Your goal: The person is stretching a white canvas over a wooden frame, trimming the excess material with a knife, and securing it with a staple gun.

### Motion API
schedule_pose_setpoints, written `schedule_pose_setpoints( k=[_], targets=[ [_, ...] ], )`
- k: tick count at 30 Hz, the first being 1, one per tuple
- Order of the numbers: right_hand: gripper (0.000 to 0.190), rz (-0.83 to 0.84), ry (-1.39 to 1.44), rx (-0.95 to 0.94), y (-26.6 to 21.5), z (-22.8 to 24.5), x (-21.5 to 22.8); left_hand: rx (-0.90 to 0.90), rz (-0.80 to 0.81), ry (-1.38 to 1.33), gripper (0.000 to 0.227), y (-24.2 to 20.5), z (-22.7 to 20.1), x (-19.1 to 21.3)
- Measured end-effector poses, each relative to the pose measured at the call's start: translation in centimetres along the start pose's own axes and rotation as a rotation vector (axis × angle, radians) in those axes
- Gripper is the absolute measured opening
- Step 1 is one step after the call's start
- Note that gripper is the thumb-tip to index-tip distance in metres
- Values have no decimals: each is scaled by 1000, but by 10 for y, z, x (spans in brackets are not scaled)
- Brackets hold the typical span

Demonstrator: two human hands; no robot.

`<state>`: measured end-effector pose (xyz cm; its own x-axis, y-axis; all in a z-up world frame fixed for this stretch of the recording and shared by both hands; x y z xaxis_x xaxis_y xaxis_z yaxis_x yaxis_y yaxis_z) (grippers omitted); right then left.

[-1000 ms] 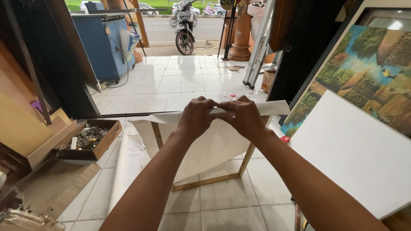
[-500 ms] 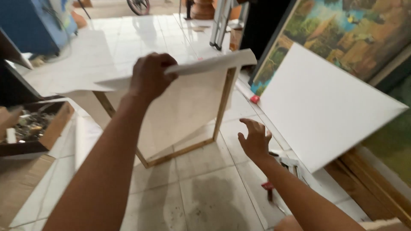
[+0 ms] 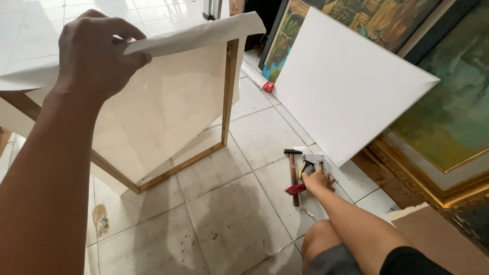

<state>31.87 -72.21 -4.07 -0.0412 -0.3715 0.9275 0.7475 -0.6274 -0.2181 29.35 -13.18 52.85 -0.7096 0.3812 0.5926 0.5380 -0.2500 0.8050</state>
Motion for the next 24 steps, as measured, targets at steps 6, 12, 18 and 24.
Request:
schedule_pose_setpoints(
  k=[6, 12, 18, 24],
  targets=[
    [115, 11, -214, -49, -3, 17, 21, 117, 54, -31, 32, 2, -11, 2],
    [97, 123, 193, -318, -18, 37, 48, 162, 80, -40, 34, 8, -18, 3],
    [30, 418, 1182, -72, -24, 119, 62, 333, 167, -130, 31, 8, -10, -6],
    [26, 736, 1427, 217, -232, 227, 176, 384, 178, -164, 32, 8, -16, 6]
  ],
)
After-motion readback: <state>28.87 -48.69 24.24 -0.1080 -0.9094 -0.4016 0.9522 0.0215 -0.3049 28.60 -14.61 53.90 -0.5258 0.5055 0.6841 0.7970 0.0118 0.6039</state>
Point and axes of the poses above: each hand's wrist, its own y-axis towards the middle knuckle, its own x-axis out of the back of the hand, z = x × y, the point moved 8 cm from there along y, towards the middle knuckle, and after that the axes turned 3 degrees about -z, right-handed, at the moved point
